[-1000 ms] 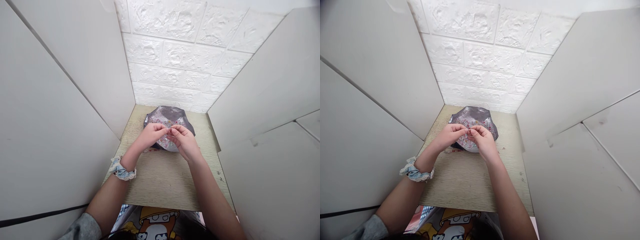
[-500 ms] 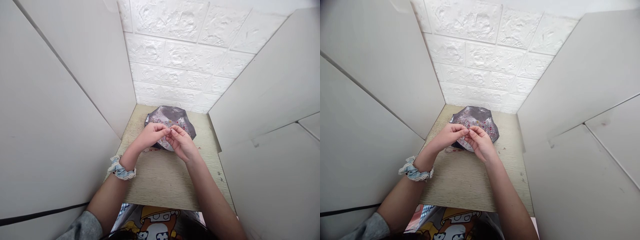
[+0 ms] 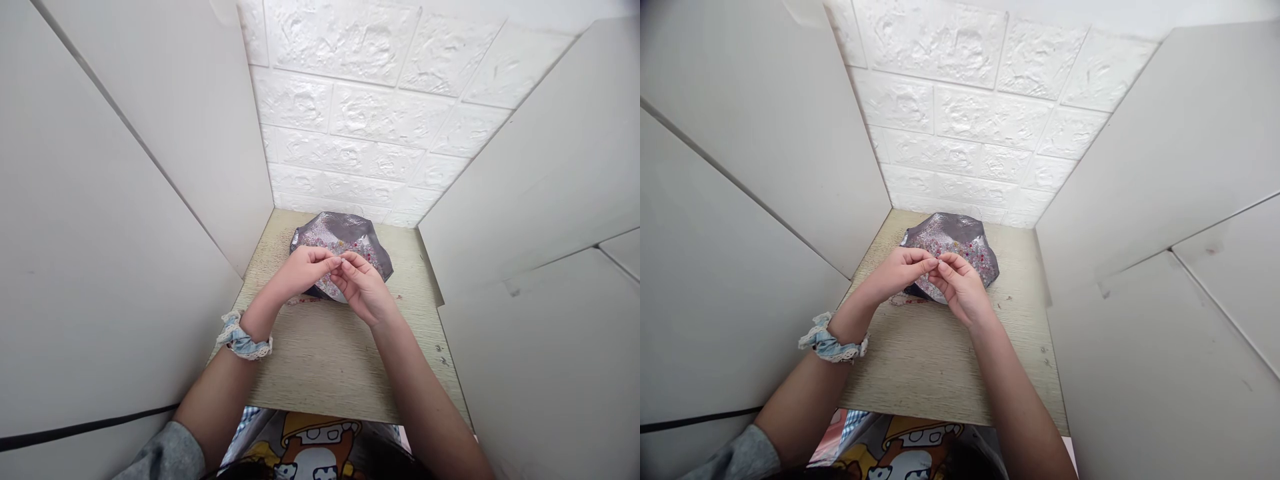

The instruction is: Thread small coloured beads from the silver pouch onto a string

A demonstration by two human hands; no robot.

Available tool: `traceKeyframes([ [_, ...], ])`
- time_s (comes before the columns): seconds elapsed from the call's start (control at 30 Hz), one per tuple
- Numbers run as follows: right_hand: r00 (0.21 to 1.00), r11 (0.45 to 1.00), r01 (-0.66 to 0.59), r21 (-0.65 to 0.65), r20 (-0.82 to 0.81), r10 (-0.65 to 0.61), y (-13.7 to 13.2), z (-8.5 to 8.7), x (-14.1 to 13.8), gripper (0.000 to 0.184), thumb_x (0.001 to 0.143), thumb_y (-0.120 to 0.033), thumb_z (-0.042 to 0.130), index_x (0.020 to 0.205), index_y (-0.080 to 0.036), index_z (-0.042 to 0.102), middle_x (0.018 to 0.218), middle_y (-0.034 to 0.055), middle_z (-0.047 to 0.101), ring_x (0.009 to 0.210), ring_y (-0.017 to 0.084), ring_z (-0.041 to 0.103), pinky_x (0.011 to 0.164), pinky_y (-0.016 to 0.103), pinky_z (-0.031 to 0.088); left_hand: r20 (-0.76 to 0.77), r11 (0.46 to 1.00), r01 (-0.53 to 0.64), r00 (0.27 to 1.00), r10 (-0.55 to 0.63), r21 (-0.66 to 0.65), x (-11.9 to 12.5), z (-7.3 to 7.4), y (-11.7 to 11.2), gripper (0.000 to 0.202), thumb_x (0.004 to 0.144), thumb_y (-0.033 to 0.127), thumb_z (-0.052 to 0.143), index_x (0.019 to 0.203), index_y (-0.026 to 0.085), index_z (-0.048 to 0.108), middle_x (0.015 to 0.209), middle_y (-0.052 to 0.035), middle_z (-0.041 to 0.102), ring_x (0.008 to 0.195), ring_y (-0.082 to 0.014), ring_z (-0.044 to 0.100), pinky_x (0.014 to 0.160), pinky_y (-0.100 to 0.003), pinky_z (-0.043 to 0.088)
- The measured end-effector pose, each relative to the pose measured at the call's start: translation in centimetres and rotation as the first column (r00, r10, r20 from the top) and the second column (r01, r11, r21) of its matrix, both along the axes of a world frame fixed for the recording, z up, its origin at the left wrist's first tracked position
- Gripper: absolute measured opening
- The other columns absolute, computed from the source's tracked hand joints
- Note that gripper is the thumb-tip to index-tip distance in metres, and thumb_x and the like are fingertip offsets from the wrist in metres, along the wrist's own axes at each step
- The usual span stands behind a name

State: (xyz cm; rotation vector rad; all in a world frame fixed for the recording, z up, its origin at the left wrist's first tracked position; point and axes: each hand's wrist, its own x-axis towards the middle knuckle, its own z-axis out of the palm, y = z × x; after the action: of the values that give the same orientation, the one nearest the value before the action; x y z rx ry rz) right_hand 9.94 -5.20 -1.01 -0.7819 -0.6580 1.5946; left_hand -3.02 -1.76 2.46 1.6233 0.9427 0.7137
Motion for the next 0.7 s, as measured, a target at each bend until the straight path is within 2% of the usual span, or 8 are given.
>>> traceKeyframes([
  [0.13,0.999,1.0,0.0,0.02,0.049,-0.001,0.01,-0.03,-0.04,0.015,0.062,-0.023,0.065,0.074,-0.021,0.056,0.071,-0.0049,0.058,0.066,0.005,0.055,0.071,0.021,0.046,-0.001,1.0,-0.008,1.0,0.008,0.002,-0.04,0.03,-0.02,0.031,0.069,0.039,0.05,0.061,0.011,0.058,0.052,0.0023,0.048,0.048,-0.0052,0.037,0.045,-0.017,0.029],
  [0.23,0.996,0.999,0.015,0.052,0.092,-0.02,0.02,0.01,-0.13,0.015,0.062,-0.025,0.065,0.073,-0.021,0.056,0.07,-0.0047,0.057,0.064,0.006,0.054,0.07,0.021,0.046,-0.016,1.0,-0.014,1.0,0.014,-0.003,-0.1,0.12,-0.08,0.033,0.069,0.041,0.05,0.059,0.01,0.058,0.046,0.0033,0.042,0.043,-0.0042,0.032,0.041,-0.018,0.024],
  [0.4,0.958,0.993,0.055,0.104,0.275,-0.081,0.1,-0.05,-0.08,0.015,0.063,-0.028,0.064,0.073,-0.021,0.056,0.069,-0.004,0.057,0.062,0.008,0.054,0.068,0.026,0.045,-0.043,0.999,0.002,0.999,-0.004,-0.054,-0.17,0.16,-0.07,0.04,0.069,0.044,0.048,0.045,0.013,0.044,0.037,0.0048,0.033,0.036,-0.0033,0.027,0.036,-0.018,0.019],
  [0.47,0.902,0.984,0.073,0.164,0.409,-0.135,0.15,-0.12,0.09,0.015,0.064,-0.03,0.063,0.074,-0.02,0.057,0.068,-0.0029,0.057,0.063,0.009,0.053,0.067,0.027,0.044,-0.069,0.998,0.006,0.998,-0.011,-0.064,-0.25,0.08,0.01,0.041,0.07,0.045,0.047,0.044,0.013,0.041,0.036,0.0044,0.034,0.034,-0.0036,0.029,0.036,-0.018,0.02],
  [0.57,0.769,0.951,0.095,0.294,0.585,-0.257,0.15,-0.18,0.37,0.013,0.064,-0.03,0.061,0.069,-0.019,0.057,0.069,-0.0006,0.056,0.066,0.011,0.052,0.065,0.027,0.043,-0.103,0.998,0.015,0.994,-0.022,-0.069,-0.43,-0.13,0.18,0.041,0.07,0.046,0.046,0.045,0.014,0.043,0.037,0.004,0.037,0.033,-0.0039,0.03,0.036,-0.018,0.022],
  [0.7,0.59,0.882,0.069,0.467,0.693,-0.414,-0.13,0.03,0.53,0.008,0.069,-0.026,0.056,0.064,-0.019,0.057,0.073,0.0018,0.057,0.073,0.014,0.052,0.066,0.028,0.043,-0.127,0.997,0.033,0.991,-0.042,-0.066,-0.54,-0.45,0.37,0.04,0.07,0.046,0.046,0.047,0.013,0.045,0.04,0.0033,0.039,0.034,-0.0039,0.032,0.037,-0.018,0.023],
])
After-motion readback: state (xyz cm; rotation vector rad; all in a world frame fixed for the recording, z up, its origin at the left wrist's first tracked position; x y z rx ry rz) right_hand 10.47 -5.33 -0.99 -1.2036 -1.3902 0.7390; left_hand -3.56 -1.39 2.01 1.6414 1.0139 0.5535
